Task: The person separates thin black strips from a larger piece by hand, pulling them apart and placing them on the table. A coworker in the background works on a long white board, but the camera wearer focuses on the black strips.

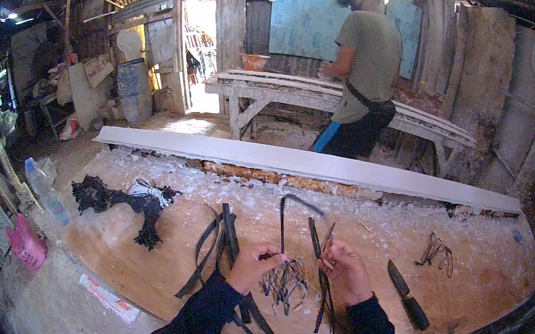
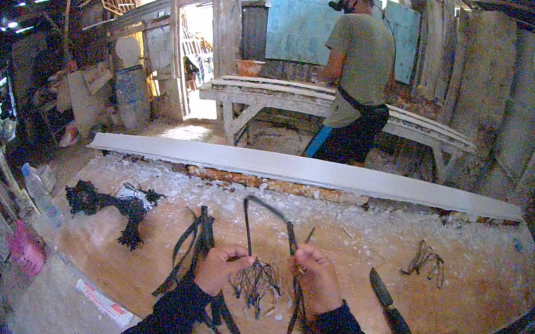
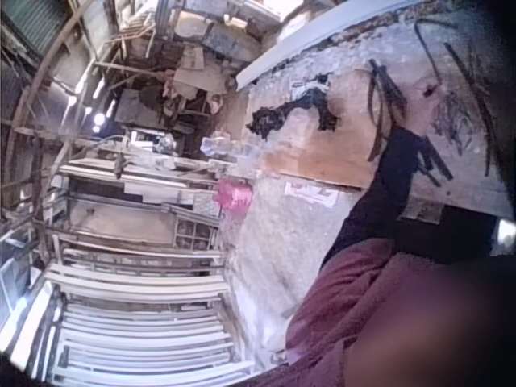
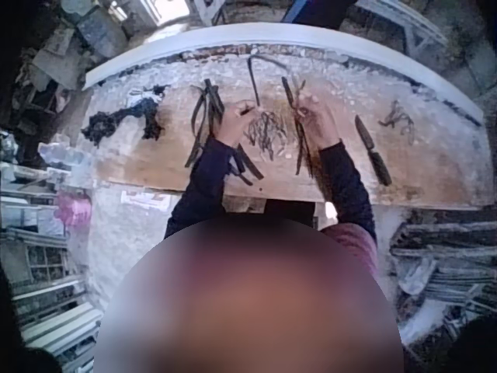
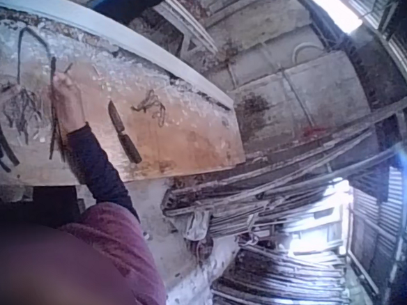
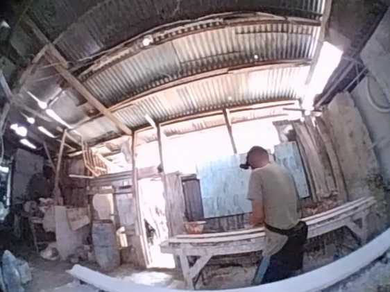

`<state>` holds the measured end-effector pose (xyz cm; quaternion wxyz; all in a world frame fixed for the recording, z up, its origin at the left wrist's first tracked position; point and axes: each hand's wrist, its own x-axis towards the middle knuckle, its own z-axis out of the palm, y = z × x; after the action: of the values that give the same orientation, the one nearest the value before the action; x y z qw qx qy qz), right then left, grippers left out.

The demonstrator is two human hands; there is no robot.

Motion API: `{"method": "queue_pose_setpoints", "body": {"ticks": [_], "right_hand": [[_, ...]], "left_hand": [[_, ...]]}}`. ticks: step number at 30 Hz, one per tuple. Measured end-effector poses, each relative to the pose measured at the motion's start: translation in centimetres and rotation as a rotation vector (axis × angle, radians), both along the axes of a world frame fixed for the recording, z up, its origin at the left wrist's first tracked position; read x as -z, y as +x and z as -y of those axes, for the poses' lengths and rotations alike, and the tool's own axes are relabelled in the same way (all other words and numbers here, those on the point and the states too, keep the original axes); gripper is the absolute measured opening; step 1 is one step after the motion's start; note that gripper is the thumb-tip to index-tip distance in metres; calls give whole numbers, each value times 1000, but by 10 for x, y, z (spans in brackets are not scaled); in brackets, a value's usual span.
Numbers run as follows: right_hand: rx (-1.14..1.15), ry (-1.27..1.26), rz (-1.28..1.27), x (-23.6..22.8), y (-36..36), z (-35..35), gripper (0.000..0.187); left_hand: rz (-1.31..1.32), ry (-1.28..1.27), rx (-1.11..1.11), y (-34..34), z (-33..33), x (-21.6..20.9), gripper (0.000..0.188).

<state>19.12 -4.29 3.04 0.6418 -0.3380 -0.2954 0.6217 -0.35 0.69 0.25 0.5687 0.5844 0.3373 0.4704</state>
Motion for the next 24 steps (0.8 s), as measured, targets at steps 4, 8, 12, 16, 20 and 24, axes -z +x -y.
{"method": "queue_pose_setpoints", "body": {"ticks": [4,8,12,16,20,24], "right_hand": [[-3,-44,189,7,-20,4,9],[-78,6,266,10,-28,5,11],[-92,-25,258,13,-31,6,12],[-79,-28,261,14,-32,6,12],[-86,-61,249,11,-29,7,11],[-95,-46,289,9,-29,7,11]], "left_hand": [[90,-231,128,2,4,-4,8],[46,-242,182,1,6,-4,8],[86,-240,157,4,8,-3,9],[74,-200,112,5,9,-3,12],[46,-182,107,4,7,-1,12],[13,-196,153,3,5,4,10]]}}
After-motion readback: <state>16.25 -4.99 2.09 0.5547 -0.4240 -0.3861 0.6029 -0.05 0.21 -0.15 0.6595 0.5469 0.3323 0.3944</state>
